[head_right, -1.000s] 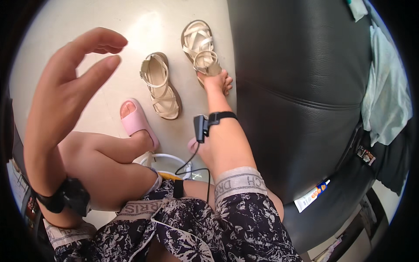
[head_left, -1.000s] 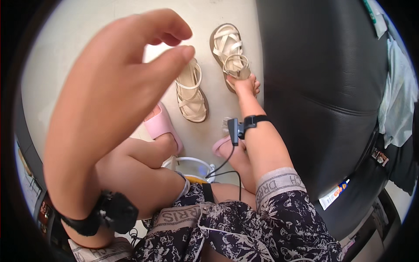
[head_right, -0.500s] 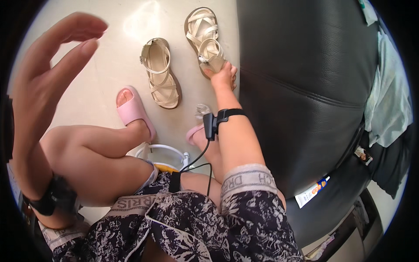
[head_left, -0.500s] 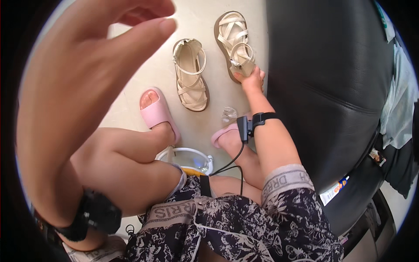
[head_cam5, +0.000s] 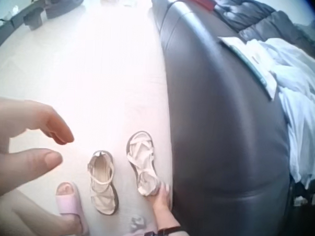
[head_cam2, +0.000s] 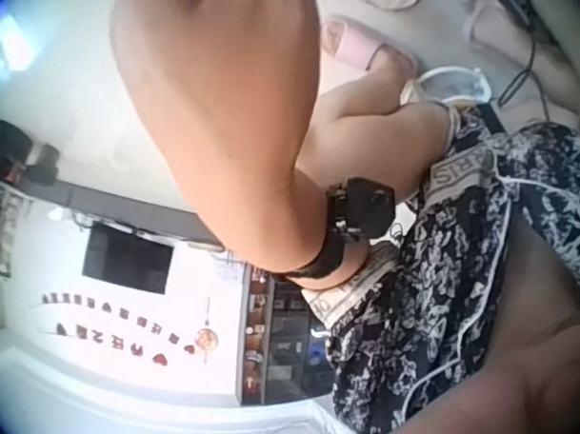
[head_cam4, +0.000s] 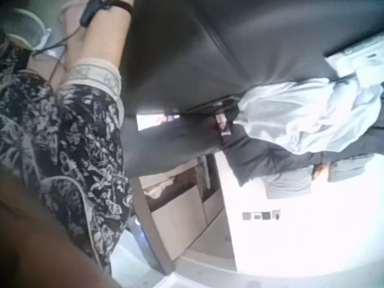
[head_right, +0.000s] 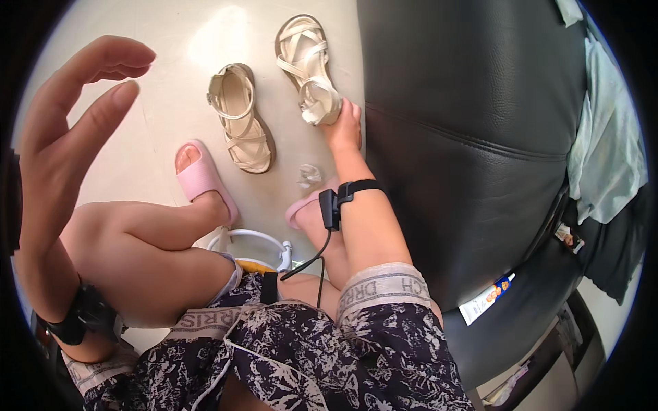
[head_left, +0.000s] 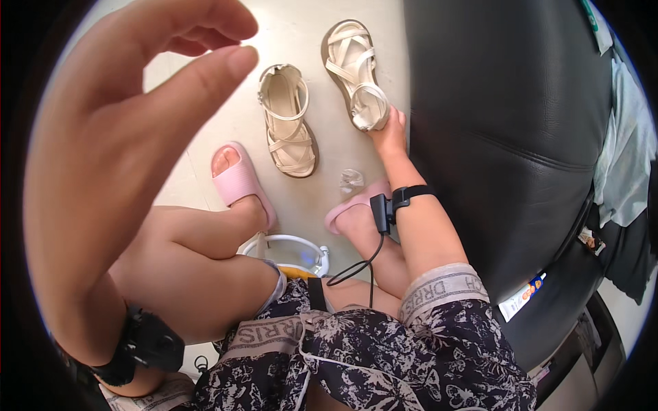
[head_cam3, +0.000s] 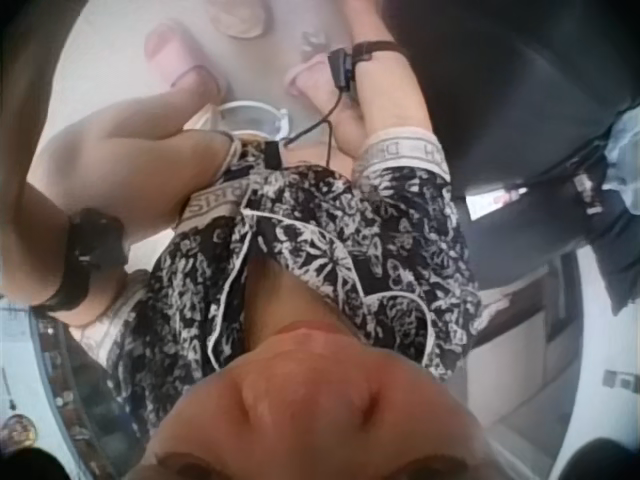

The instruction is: Applying adhesive from a tube to the sole of a platform sandal to repair it.

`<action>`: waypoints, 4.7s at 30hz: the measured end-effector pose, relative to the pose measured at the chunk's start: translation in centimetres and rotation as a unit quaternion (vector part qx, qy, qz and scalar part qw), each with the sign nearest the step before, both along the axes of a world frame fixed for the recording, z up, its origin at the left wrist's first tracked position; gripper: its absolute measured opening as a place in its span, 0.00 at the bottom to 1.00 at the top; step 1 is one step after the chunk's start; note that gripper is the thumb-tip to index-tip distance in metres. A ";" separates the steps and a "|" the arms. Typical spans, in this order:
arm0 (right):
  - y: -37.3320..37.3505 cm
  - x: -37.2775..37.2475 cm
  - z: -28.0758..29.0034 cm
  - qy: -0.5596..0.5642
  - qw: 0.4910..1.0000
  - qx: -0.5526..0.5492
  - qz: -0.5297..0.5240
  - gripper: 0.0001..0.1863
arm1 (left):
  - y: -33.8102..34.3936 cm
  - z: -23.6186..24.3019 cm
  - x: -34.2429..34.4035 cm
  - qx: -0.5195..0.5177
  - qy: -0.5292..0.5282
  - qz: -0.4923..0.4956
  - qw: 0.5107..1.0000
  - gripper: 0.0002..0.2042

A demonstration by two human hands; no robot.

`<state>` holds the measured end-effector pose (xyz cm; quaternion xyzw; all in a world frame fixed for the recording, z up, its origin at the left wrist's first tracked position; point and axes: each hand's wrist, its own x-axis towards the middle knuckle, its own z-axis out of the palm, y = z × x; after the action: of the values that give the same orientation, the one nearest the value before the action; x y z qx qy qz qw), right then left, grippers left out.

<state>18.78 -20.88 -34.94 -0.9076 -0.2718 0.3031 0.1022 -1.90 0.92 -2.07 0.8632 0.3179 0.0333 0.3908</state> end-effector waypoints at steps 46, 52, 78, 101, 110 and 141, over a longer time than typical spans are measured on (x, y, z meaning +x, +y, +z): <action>0.9 1.0 3.6 0.160 0.960 -0.068 -0.222 0.22 | -4.3 2.5 7.5 -0.026 0.057 -0.051 0.997 0.12; 3.7 2.0 15.8 0.304 0.946 0.033 -0.106 0.26 | -3.4 2.1 7.5 -0.044 0.058 -0.048 0.996 0.12; -7.7 -4.0 41.2 -0.148 0.931 0.307 0.132 0.14 | -5.5 -9.9 1.0 0.007 0.187 -0.106 0.977 0.13; -7.7 -2.5 41.5 -0.080 0.975 0.112 0.175 0.17 | -7.3 -19.5 -0.3 0.241 0.376 -0.167 0.879 0.14; -7.9 -2.0 41.1 -0.066 0.978 0.116 0.158 0.17 | -4.4 -10.3 1.9 -0.042 0.258 -0.157 0.952 0.09; -1.4 -6.2 34.1 0.432 0.834 0.333 0.086 0.22 | -8.7 6.7 -0.2 -0.702 -0.294 -0.100 0.641 0.21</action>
<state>12.63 -22.26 -0.84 -0.5687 -0.3613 0.5625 0.4793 -2.10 -7.75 4.62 0.3013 0.0264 0.0129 0.9531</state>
